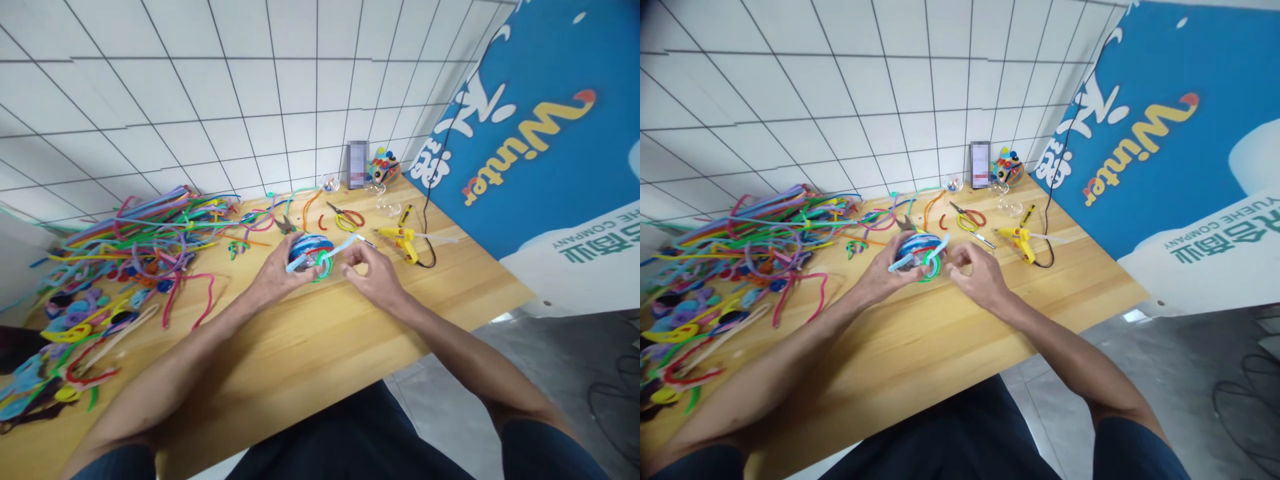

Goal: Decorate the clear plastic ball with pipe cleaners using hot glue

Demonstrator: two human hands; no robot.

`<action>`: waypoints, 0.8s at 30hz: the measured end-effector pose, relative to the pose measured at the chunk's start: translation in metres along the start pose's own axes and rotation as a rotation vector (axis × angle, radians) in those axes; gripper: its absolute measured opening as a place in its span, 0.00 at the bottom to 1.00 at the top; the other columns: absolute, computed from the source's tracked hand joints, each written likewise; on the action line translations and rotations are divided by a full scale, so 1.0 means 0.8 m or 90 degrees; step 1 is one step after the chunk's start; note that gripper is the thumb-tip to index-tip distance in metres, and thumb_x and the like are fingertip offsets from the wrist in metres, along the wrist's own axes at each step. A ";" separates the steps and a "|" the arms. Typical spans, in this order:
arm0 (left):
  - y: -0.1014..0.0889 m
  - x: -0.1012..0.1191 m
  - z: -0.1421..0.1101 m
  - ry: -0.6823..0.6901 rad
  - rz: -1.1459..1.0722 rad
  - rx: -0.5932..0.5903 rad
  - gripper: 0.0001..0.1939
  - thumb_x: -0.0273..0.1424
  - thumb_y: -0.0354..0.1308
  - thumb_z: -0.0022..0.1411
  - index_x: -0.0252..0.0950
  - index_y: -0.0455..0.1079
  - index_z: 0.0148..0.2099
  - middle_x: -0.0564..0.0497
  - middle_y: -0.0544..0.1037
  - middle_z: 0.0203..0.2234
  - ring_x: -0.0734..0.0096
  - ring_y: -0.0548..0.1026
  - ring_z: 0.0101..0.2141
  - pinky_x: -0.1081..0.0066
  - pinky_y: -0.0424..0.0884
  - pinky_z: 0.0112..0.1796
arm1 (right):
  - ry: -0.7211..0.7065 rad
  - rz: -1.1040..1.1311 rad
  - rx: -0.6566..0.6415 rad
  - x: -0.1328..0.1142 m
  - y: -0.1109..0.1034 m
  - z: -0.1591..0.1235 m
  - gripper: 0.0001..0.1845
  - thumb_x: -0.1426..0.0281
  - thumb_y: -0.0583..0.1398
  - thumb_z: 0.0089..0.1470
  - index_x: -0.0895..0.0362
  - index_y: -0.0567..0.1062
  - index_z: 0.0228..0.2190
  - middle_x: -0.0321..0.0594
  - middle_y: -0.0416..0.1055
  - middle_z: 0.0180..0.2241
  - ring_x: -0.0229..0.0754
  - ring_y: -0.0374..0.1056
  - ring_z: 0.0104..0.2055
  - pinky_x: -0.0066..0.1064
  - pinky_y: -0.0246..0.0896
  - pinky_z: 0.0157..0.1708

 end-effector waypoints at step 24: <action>0.016 -0.046 -0.030 0.035 -0.273 0.148 0.46 0.51 0.77 0.56 0.42 0.63 0.69 0.41 0.75 0.64 0.48 0.78 0.62 0.49 0.76 0.63 | 0.216 -0.531 -0.214 0.143 0.048 0.168 0.19 0.69 0.57 0.70 0.67 0.77 0.56 0.68 0.77 0.59 0.60 0.72 0.63 0.44 0.64 0.61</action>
Point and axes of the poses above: each hand's wrist, its own z-axis towards the middle knuckle, its own y-axis out of the palm, x = y × z, the point moved 6 cm from there along z, towards the middle knuckle
